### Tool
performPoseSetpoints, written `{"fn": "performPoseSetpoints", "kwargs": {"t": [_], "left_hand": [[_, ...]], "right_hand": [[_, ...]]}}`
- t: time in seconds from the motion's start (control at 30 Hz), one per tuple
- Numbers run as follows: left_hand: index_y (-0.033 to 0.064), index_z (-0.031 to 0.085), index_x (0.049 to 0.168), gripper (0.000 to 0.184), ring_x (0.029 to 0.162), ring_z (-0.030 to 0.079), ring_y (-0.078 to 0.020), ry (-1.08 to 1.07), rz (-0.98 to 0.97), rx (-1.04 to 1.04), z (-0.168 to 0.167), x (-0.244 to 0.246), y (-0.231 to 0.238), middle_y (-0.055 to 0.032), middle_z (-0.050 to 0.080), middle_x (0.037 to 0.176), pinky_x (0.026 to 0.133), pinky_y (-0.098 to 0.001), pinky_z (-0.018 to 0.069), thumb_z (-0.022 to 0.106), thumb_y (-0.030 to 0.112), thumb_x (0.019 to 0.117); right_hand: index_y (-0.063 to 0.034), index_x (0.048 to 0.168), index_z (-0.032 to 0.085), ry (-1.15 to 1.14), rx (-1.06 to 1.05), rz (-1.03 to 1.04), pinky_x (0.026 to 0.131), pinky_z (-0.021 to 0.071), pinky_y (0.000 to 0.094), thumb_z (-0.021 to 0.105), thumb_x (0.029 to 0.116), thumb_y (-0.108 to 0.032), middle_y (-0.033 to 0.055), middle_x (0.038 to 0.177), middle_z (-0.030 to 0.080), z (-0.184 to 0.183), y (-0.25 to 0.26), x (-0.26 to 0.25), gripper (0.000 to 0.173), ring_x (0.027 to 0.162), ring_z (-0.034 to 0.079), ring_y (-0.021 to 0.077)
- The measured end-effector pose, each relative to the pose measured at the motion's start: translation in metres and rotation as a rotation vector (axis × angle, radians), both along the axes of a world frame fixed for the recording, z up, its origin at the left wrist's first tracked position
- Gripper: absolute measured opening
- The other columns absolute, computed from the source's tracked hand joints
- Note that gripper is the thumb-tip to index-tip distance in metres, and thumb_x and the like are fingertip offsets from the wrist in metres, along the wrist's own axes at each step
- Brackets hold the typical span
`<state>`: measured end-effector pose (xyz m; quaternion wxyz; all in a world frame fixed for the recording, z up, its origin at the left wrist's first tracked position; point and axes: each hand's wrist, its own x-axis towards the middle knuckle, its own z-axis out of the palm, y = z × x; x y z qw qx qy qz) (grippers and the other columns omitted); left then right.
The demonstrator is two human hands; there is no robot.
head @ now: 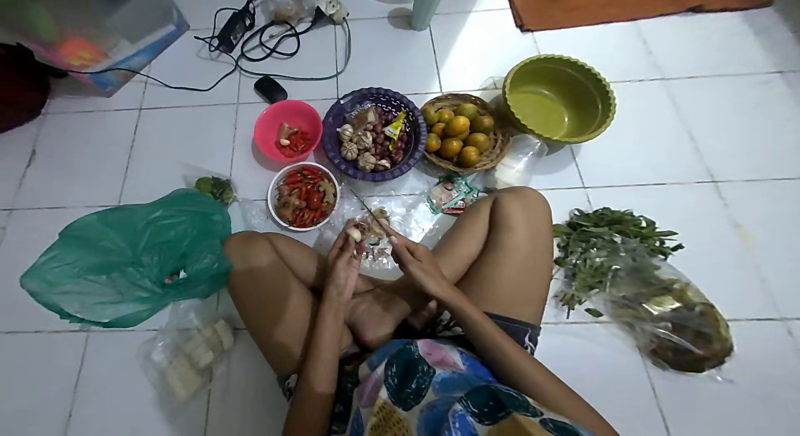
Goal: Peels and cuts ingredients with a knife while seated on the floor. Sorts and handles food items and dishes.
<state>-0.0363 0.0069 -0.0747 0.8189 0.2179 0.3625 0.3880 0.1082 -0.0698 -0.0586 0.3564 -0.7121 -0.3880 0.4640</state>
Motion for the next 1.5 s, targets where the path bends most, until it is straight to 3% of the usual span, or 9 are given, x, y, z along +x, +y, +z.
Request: {"fn": "performPoseSetpoints", "kwargs": {"t": [0.17, 0.27, 0.4, 0.73, 0.87, 0.97, 1.1, 1.3, 1.5], "left_hand": [[-0.0068, 0.047, 0.135, 0.035, 0.096, 0.065, -0.0034, 0.048, -0.027, 0.07, 0.001, 0.0, -0.002, -0.0002, 0.066, 0.111, 0.09, -0.0213, 0.0545, 0.036, -0.007, 0.102], [-0.0088, 0.047, 0.133, 0.036, 0.096, 0.067, -0.0034, 0.117, -0.024, 0.113, 0.002, 0.001, -0.005, 0.0001, 0.069, 0.108, 0.09, -0.0227, 0.0552, 0.039, -0.009, 0.0978], [-0.0048, 0.055, 0.124, 0.032, 0.092, 0.069, -0.0024, 0.121, 0.01, 0.094, 0.005, 0.001, -0.008, 0.0031, 0.072, 0.102, 0.086, -0.0222, 0.0569, 0.042, -0.011, 0.0954], [-0.0022, 0.061, 0.112, 0.029, 0.088, 0.07, -0.0019, 0.139, 0.026, 0.128, 0.003, 0.0, -0.006, 0.0049, 0.074, 0.095, 0.085, -0.0219, 0.0574, 0.043, -0.014, 0.0928], [-0.0059, 0.059, 0.114, 0.021, 0.088, 0.065, -0.0032, 0.315, -0.062, 0.138, 0.011, 0.002, -0.012, 0.0006, 0.068, 0.094, 0.085, -0.0239, 0.0554, 0.049, -0.008, 0.095], [-0.0088, 0.06, 0.119, 0.024, 0.09, 0.065, -0.0045, 0.332, -0.095, 0.156, 0.012, 0.0, -0.008, -0.0033, 0.068, 0.099, 0.087, -0.0246, 0.0547, 0.053, -0.006, 0.0966], [-0.0087, 0.06, 0.121, 0.027, 0.09, 0.066, -0.0064, 0.234, -0.082, 0.173, -0.004, 0.004, -0.003, -0.0034, 0.07, 0.1, 0.087, -0.027, 0.0557, 0.057, -0.002, 0.0957], [-0.0074, 0.059, 0.122, 0.027, 0.092, 0.068, -0.0092, 0.152, -0.076, 0.157, -0.013, 0.006, -0.002, -0.0043, 0.07, 0.102, 0.09, -0.03, 0.0563, 0.058, -0.001, 0.0963], [-0.0067, 0.061, 0.119, 0.025, 0.087, 0.068, -0.0099, 0.181, -0.1, 0.163, -0.014, 0.009, 0.0, -0.0041, 0.07, 0.097, 0.087, -0.0303, 0.057, 0.062, -0.001, 0.0938]], "right_hand": [[-0.0072, 0.154, 0.044, -0.102, 0.103, 0.126, 0.068, 0.0475, 0.0381, 0.027, 0.1109, -0.036, 0.0042, 0.08, 0.059, 0.009, -0.005, -0.009, 0.055, 0.067, 0.052, 0.0149], [-0.0093, 0.154, 0.046, -0.236, 0.184, 0.199, 0.079, 0.054, 0.0514, 0.035, 0.1097, -0.033, 0.0181, 0.11, 0.072, 0.022, -0.007, -0.017, 0.052, 0.086, 0.069, 0.0294], [-0.0111, 0.153, 0.049, -0.364, 0.188, 0.231, 0.068, 0.0527, 0.0534, 0.036, 0.1092, -0.035, 0.0203, 0.1, 0.07, 0.03, -0.006, -0.023, 0.051, 0.077, 0.067, 0.0347], [-0.0153, 0.145, 0.06, -0.489, 0.262, 0.202, 0.054, 0.047, 0.0443, 0.036, 0.1087, -0.036, 0.0159, 0.084, 0.065, 0.025, -0.006, -0.022, 0.048, 0.06, 0.058, 0.0275], [-0.0163, 0.146, 0.059, -0.45, 0.26, 0.175, 0.061, 0.0528, 0.0523, 0.036, 0.1085, -0.036, 0.0189, 0.09, 0.069, 0.021, -0.013, -0.02, 0.048, 0.068, 0.064, 0.0329], [-0.0084, 0.143, 0.061, -0.403, 0.305, 0.143, 0.07, 0.0549, 0.0559, 0.037, 0.1069, -0.029, 0.0205, 0.095, 0.072, 0.017, -0.009, -0.021, 0.048, 0.075, 0.069, 0.0348], [-0.0001, 0.147, 0.053, -0.269, 0.277, 0.197, 0.075, 0.0534, 0.054, 0.037, 0.1086, -0.024, 0.0238, 0.098, 0.071, 0.009, -0.007, -0.011, 0.048, 0.076, 0.066, 0.033], [-0.0015, 0.15, 0.05, -0.201, 0.211, 0.242, 0.077, 0.0513, 0.0523, 0.034, 0.1102, -0.026, 0.0245, 0.099, 0.07, 0.0, -0.004, -0.001, 0.049, 0.077, 0.063, 0.0305], [0.0019, 0.148, 0.049, 0.007, 0.141, 0.123, 0.061, 0.0454, 0.029, 0.033, 0.1103, -0.027, 0.0034, 0.078, 0.058, -0.006, -0.005, 0.001, 0.05, 0.061, 0.048, 0.0076]]}}
